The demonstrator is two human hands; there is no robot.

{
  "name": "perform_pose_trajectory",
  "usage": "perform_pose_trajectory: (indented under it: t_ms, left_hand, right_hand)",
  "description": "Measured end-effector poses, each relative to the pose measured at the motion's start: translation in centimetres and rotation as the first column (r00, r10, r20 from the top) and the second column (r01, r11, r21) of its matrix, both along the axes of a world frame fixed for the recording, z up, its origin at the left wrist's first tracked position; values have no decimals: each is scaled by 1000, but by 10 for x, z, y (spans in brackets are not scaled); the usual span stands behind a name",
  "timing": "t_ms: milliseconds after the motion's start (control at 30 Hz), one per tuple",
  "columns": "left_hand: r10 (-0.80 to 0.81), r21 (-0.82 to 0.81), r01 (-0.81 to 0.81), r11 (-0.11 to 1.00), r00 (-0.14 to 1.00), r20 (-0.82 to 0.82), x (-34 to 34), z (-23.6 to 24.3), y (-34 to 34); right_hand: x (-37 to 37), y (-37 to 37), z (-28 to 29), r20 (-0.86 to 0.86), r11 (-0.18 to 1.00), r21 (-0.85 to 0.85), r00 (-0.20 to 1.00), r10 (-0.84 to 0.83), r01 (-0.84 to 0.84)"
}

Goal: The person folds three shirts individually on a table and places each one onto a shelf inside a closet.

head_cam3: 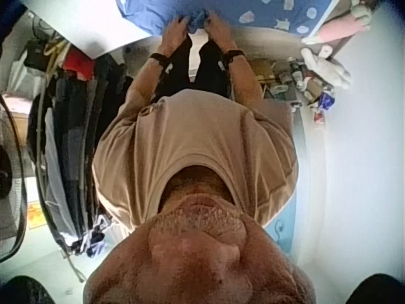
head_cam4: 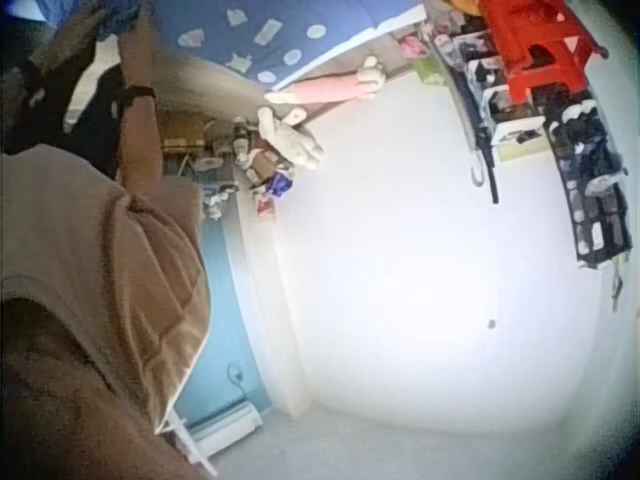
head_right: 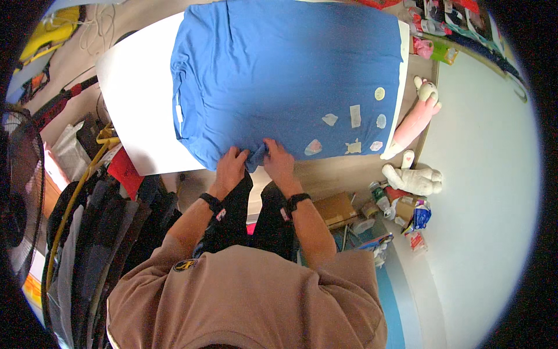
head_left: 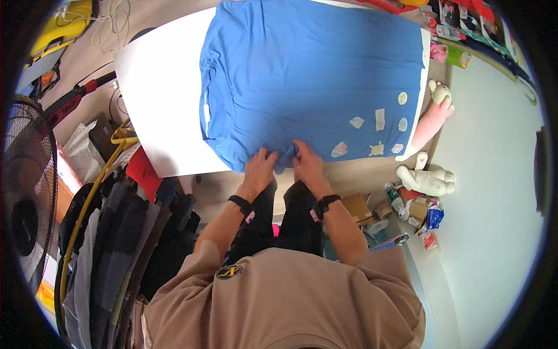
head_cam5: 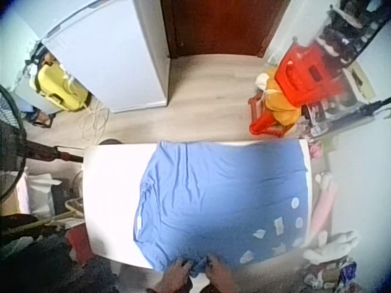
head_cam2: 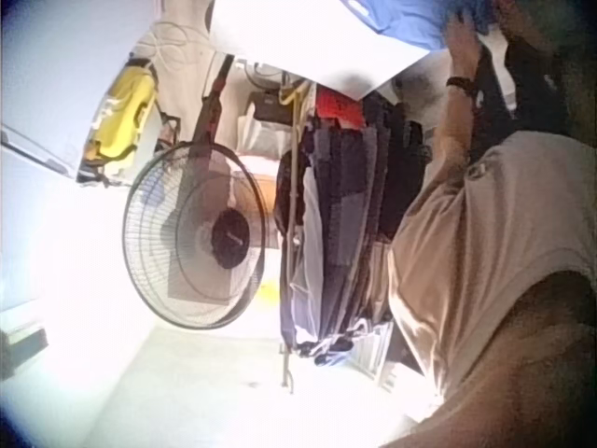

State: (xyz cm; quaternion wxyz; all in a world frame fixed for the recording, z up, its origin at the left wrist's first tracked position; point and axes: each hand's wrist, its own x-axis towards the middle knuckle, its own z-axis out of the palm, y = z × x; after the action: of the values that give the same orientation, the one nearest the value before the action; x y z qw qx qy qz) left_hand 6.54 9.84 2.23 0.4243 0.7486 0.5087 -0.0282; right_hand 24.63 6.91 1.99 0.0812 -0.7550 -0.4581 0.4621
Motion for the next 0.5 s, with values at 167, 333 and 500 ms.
perform_pose_trajectory:
  t_ms: [167,333,500]
  left_hand:
    - [168,-33,-165,986,975,144,-5,-7,2]
    - [567,-221,-541,811,820,72,-17,-20,5]
    - [755,-448,-667,596,655,28,-19,-20,15]
  right_hand:
    - [12,17,-4,33,986,111,992,124,-127]
    - [15,27,7,-194,1000,-13,981,-24,22]
    - [15,24,3,-205,985,36,966,-157,168]
